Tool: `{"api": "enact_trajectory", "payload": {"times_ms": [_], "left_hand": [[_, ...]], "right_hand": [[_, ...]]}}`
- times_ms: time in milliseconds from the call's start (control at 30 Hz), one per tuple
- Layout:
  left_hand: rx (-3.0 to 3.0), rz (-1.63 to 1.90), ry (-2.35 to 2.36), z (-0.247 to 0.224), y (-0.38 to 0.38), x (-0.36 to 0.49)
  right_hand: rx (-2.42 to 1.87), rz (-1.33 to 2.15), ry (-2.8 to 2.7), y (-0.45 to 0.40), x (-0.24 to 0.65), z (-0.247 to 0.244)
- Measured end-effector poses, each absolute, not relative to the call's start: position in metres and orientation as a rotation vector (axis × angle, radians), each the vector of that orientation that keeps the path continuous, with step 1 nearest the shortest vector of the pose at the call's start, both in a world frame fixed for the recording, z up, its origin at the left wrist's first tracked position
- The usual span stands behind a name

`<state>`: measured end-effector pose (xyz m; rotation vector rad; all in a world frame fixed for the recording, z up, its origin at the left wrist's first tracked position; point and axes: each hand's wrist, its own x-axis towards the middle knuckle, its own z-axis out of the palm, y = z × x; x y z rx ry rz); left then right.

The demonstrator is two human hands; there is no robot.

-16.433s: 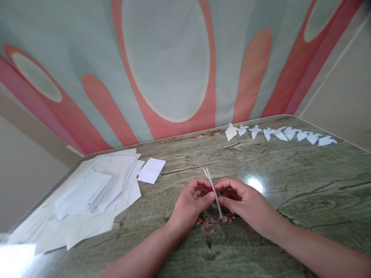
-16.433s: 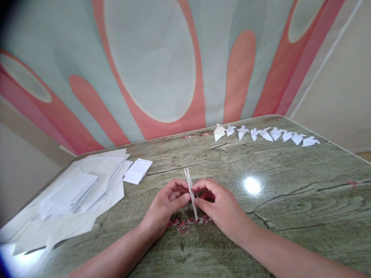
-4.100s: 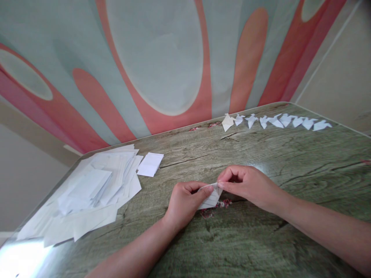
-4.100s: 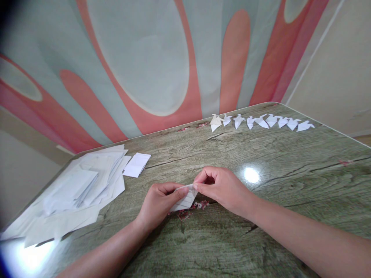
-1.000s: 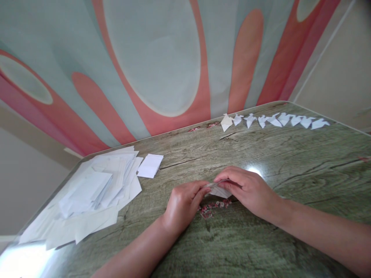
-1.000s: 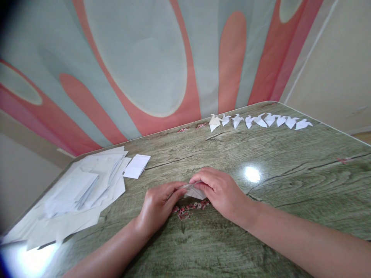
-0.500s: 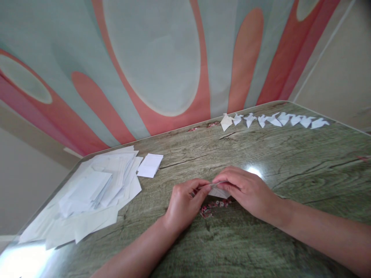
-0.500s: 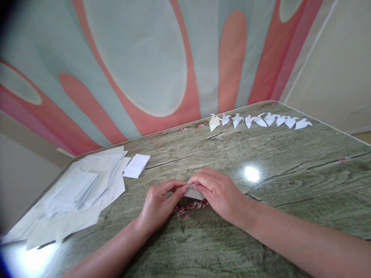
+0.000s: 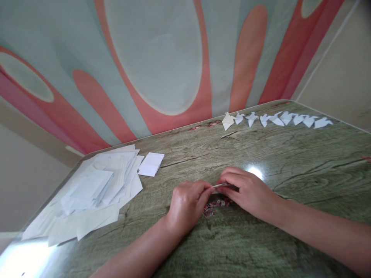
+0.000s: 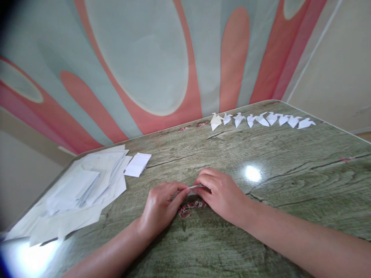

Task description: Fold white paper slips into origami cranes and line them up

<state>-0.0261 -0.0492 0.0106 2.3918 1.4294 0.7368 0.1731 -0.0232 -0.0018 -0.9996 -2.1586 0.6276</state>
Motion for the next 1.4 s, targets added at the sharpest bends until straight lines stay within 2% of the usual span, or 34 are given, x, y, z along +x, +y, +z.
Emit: {"api": "enact_trajectory", "payload": {"times_ms": [233, 433, 600, 833, 1067, 1267, 1400], "left_hand": [[2.271, 0.717, 1.533, 0.014, -0.046, -0.031], [2.051, 0.837, 1.426, 0.019, -0.045, -0.028], [2.046, 0.708, 1.348, 0.017, -0.046, -0.024], [1.91, 0.738, 1.523, 0.018, -0.043, -0.028], [1.858, 0.748, 1.499, 0.02, -0.038, -0.031], [1.654, 0.894, 1.576, 0.017, -0.03, -0.038], [1.523, 0.997, 1.542, 0.014, -0.031, -0.032]], "right_hand": [[-1.01, 0.559, -2.204, -0.022, 0.174, 0.0], [-1.08, 0.726, -2.14, -0.024, 0.175, 0.004], [-1.063, 0.813, -2.103, -0.029, 0.172, 0.004], [-1.225, 0.813, -2.119, -0.023, 0.172, 0.006], [-1.225, 0.804, -2.116, -0.017, 0.176, 0.007], [-1.41, 1.097, -1.75, 0.001, 0.187, 0.005], [-1.269, 1.389, -1.451, -0.002, 0.182, 0.001]]}}
